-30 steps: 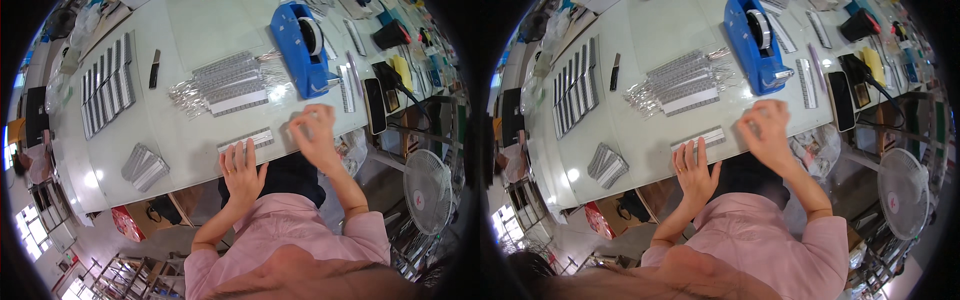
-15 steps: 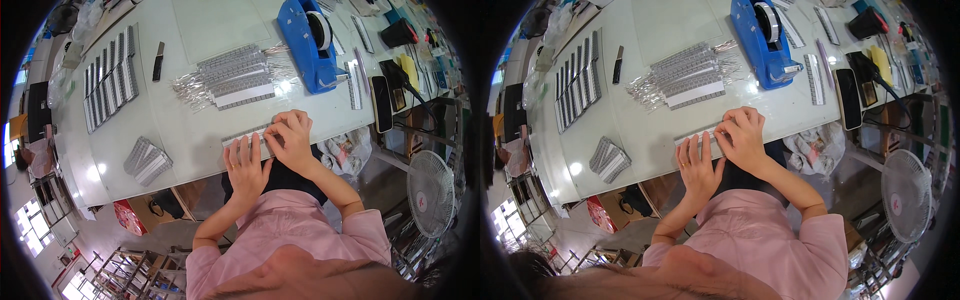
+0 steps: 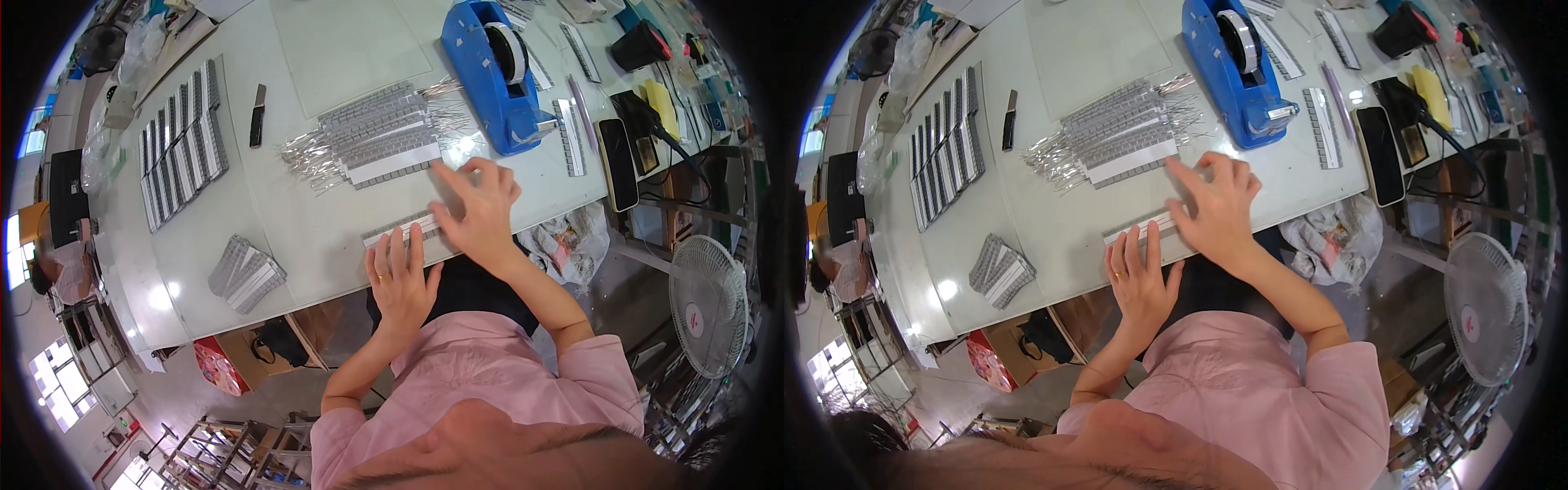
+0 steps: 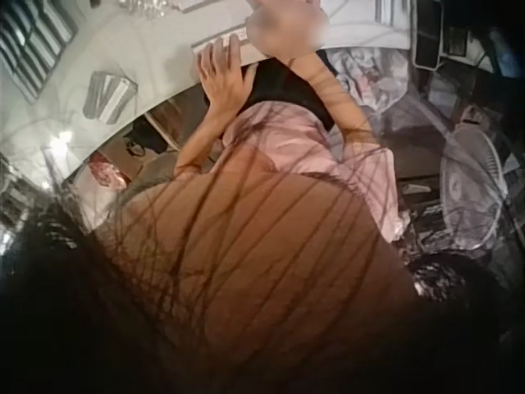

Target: Assembling small metal component strips onto a plastic base and securing them with tape.

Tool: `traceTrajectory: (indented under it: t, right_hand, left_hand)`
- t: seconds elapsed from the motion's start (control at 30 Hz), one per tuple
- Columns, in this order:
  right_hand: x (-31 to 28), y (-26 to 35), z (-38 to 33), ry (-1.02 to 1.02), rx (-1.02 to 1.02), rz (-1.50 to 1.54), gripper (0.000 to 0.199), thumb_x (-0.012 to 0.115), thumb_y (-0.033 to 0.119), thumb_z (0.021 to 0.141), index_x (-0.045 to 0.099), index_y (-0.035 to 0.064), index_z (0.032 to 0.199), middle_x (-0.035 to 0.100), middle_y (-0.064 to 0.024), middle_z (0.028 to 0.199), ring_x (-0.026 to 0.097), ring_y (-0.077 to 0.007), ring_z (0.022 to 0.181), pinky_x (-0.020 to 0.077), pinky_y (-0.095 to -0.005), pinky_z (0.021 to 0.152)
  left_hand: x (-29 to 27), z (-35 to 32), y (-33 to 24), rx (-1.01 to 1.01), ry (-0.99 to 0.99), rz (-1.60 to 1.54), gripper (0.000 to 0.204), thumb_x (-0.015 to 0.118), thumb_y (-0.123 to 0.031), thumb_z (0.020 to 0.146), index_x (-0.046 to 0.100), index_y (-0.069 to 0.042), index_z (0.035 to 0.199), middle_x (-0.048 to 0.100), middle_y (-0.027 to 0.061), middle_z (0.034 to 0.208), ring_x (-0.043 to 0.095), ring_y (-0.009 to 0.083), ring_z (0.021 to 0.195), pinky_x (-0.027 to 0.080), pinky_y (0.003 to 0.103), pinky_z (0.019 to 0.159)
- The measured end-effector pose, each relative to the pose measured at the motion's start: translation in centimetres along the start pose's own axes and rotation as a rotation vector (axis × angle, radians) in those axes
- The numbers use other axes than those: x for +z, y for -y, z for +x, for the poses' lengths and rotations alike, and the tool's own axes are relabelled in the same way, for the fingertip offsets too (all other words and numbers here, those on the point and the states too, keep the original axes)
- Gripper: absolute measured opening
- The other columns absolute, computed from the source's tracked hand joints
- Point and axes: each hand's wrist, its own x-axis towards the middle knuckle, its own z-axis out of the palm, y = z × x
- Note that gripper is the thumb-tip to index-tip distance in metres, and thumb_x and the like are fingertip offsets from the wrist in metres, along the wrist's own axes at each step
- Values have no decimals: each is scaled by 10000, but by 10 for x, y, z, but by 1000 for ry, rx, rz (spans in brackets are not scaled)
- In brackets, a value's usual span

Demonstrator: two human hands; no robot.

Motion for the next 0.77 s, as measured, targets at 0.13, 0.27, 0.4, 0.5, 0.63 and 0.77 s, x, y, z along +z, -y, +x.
traceTrajectory:
  t: [0.13, 0.27, 0.4, 0.5, 0.63, 0.77]
  right_hand:
    - [-4, -13, 0, -57, 9, 51, 487, 714, 146, 769, 685, 237, 1246, 514, -84, 1148, 440, -322, 1084, 335, -457, 899]
    - [-6, -19, -10, -102, -97, 110, 441, 724, 115, 757, 711, 188, 1191, 554, -83, 1115, 473, -306, 1008, 358, -433, 904]
    - [-6, -11, -8, -97, -151, 165, 387, 719, 76, 775, 724, 172, 1150, 563, -88, 1146, 462, -302, 1020, 361, -423, 912]
    - [-2, -5, -4, -53, -200, 130, 376, 720, 79, 778, 725, 172, 1142, 570, -76, 1148, 466, -306, 1040, 363, -430, 913]
    - [7, 4, 1, -6, -297, 126, 350, 724, 93, 783, 726, 175, 1124, 584, -46, 1148, 468, -304, 1064, 360, -441, 921]
    - [19, 15, -3, 93, -335, 218, 338, 730, 121, 787, 725, 174, 1121, 591, -54, 1162, 474, -313, 1099, 351, -444, 952]
  left_hand:
    - [-3, -11, 15, 87, -48, 68, 546, 753, -320, 831, 629, -158, 1338, 527, 85, 1422, 472, 262, 1245, 315, 457, 1008]
    - [2, -31, 40, 260, -235, 26, 418, 673, -173, 802, 718, -183, 1217, 636, -31, 1264, 568, 105, 1056, 306, 356, 907]
    - [-23, -45, 71, 254, -286, 116, 435, 668, -156, 794, 709, -152, 1227, 658, -31, 1181, 575, 84, 994, 281, 349, 915]
    - [-58, -54, 121, 119, -298, 334, 446, 681, -135, 786, 703, -141, 1231, 666, -28, 1152, 586, 106, 999, 302, 384, 931]
    - [-89, -61, 199, -136, -389, 666, 470, 690, -47, 786, 690, -131, 1249, 666, -20, 1144, 593, 174, 1041, 322, 453, 1011]
    - [-89, -76, 219, -133, -213, 693, 553, 709, -96, 806, 622, -144, 1351, 631, 1, 1222, 565, 187, 1159, 310, 458, 1060]
